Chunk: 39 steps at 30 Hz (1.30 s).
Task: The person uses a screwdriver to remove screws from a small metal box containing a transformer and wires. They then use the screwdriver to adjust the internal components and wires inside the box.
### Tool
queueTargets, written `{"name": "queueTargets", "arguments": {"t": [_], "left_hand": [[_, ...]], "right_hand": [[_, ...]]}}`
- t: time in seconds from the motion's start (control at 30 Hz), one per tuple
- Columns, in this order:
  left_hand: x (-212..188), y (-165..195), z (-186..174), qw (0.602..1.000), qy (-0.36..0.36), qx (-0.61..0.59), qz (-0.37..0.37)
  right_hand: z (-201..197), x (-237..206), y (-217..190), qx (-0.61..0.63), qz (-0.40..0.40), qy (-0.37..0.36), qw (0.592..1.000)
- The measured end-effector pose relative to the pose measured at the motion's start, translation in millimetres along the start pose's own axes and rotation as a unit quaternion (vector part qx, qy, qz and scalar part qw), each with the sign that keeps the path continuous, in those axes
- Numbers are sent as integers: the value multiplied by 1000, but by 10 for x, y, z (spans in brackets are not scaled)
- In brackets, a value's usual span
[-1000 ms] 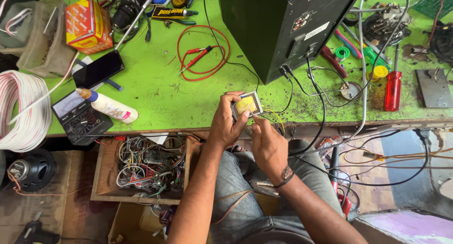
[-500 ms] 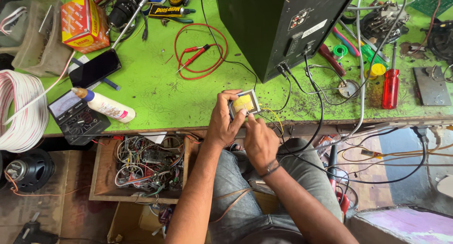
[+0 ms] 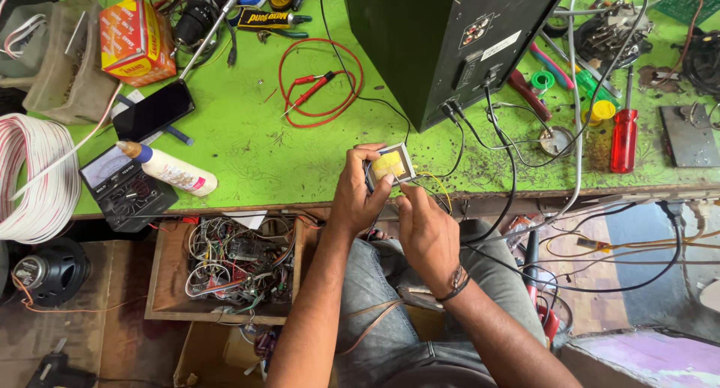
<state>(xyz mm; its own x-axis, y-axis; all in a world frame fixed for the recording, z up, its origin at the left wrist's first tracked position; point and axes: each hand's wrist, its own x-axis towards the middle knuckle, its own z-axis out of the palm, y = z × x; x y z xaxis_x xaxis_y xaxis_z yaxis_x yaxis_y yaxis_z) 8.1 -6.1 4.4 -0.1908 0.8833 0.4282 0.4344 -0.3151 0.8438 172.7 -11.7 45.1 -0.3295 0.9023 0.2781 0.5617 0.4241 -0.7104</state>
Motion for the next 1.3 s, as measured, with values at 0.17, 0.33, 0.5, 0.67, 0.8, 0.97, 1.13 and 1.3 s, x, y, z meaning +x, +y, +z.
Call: {"name": "queueTargets", "arguments": {"t": [0.17, 0.33, 0.5, 0.67, 0.8, 0.97, 1.13, 1.3], "left_hand": [[6, 5, -10, 1000, 0, 13, 1], [1, -39, 12, 1000, -5, -4, 4], [30, -54, 9, 1000, -2, -3, 0], [36, -61, 7, 1000, 1, -1, 7], [12, -80, 20, 1000, 3, -5, -1], [4, -52, 19, 1000, 4, -1, -8], [32, -30, 3, 1000, 4, -2, -6], [25, -37, 4, 1000, 1, 11, 3]], "right_hand": [[129, 4, 70, -13, -19, 27, 999], [455, -57, 183, -18, -63, 123, 990], [521, 69, 261, -97, -150, 159, 971], [429, 63, 163, -44, -101, 131, 985], [193, -58, 112, 12, -49, 73, 996], [70, 10, 59, 9, -12, 28, 999], [25, 65, 4, -13, -19, 28, 999], [-42, 75, 5, 25, 9, -5, 1000]]}}
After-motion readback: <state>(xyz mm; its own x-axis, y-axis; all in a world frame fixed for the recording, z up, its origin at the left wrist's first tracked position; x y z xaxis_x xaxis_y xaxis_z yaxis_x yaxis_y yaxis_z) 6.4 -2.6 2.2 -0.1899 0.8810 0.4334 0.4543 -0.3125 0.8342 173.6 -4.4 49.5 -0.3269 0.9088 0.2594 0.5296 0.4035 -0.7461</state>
